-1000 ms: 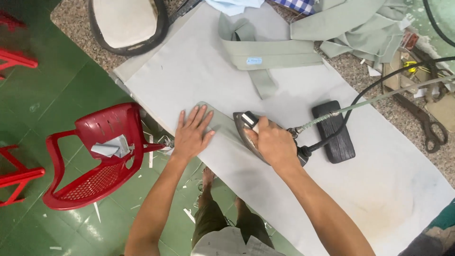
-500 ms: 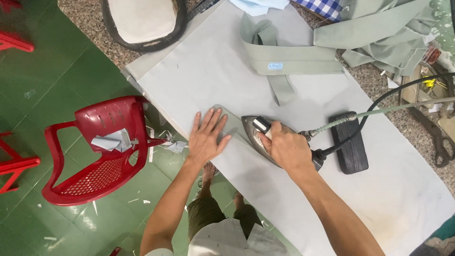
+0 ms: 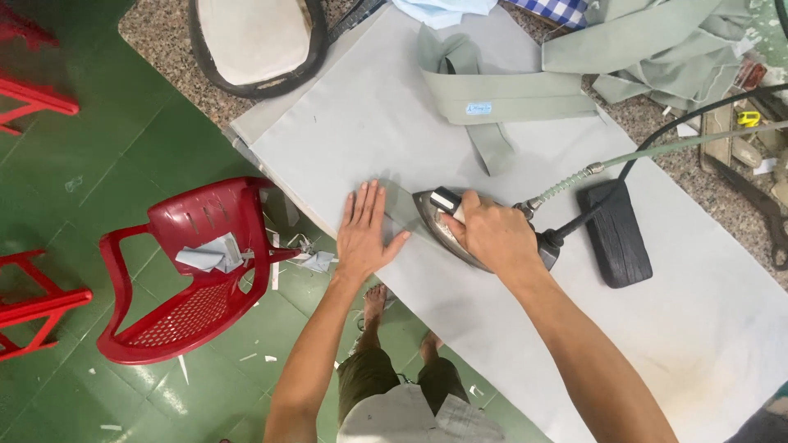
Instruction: The person irons a light green fabric strip on a white cloth-covered worktable using a steam iron. They repeatedly smooth and press the fabric, occasionally repositioning a black rectangular object on the table.
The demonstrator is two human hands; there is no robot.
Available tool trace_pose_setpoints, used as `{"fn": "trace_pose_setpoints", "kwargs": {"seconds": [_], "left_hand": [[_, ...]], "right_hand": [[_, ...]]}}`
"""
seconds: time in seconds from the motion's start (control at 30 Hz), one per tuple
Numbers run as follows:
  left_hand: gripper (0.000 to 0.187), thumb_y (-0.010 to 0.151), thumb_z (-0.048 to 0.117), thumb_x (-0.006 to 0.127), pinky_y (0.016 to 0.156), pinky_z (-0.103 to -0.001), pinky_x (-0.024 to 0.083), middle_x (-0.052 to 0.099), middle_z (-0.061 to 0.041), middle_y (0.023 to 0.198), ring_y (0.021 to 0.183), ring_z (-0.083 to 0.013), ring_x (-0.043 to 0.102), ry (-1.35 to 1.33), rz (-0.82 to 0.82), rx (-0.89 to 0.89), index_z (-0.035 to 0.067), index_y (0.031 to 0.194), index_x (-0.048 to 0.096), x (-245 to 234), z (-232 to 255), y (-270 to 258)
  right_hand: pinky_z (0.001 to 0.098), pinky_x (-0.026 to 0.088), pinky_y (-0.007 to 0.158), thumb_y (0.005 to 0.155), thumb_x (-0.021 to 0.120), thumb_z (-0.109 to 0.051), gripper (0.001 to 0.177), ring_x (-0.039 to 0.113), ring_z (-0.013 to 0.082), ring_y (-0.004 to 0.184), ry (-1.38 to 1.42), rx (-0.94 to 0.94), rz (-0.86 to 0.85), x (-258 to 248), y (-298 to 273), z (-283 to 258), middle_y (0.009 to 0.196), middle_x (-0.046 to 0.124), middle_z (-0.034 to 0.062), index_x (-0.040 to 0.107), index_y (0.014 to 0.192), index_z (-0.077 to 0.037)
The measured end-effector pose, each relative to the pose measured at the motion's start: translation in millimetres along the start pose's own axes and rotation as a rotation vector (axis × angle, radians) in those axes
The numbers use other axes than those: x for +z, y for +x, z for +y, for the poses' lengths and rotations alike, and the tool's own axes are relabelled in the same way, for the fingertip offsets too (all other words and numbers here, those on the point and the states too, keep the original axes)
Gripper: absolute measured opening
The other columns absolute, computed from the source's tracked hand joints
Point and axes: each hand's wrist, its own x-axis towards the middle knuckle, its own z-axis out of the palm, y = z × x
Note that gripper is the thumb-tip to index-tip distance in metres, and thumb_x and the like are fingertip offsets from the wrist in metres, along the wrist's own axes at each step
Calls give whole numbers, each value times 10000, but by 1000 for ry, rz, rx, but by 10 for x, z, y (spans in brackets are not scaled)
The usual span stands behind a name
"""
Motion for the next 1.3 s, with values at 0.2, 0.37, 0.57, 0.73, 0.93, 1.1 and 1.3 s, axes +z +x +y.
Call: {"fn": "trace_pose_setpoints", "kwargs": {"seconds": [0.2,0.37,0.57,0.73,0.93,1.1,1.3], "left_hand": [[896,940,599,583,1266,-510,198,365,-207,1619,1509,-342,326,-6,45,17,7,1567,340,3,3,-60],[906,931,590,591,1268,-513,190,352,-200,1627,1518,-336,313,-12,63,34,10,1574,323,67,-34,-67],[886,935,566,586,1259,-513,202,372,-213,1611,1510,-340,327,-39,61,53,-6,1563,336,62,-41,-80],[776,972,437,560,1248,-529,202,391,-230,1590,1502,-359,333,-97,27,77,-27,1552,336,-22,-104,22],[556,1015,273,600,1208,-500,327,516,-214,1474,1441,-387,421,-253,161,215,-17,1471,472,-434,308,1057],[428,906,375,709,1124,-514,431,662,-131,1227,1249,-344,596,-91,8,769,96,1228,682,309,1235,1922],[533,840,153,768,1148,-483,368,564,-49,1399,1390,-265,437,301,-357,1094,201,1346,607,1691,2438,2017]], "right_hand": [[414,611,583,1012,474,-555,435,751,321,651,212,231,-79,73,-65,-102,669,686,125,503,960,-124],[443,622,640,1022,434,-568,467,762,352,721,245,278,-149,-32,-236,-146,722,705,169,499,965,-109],[451,626,714,1032,401,-578,475,772,348,793,285,346,-219,-198,-328,-202,785,729,178,509,984,-118],[447,621,799,1027,444,-563,491,775,330,880,348,407,-284,-478,-360,-230,872,753,183,557,1072,-87],[431,611,824,990,516,-570,480,769,304,903,401,419,-298,-442,-359,-190,901,759,151,570,1069,-99],[447,614,788,951,574,-541,460,762,315,896,426,351,-235,-257,-354,-122,911,758,135,585,1081,-99],[453,610,711,900,625,-405,343,750,348,890,556,353,-209,330,-296,-106,864,744,120,656,1030,-89]]}}
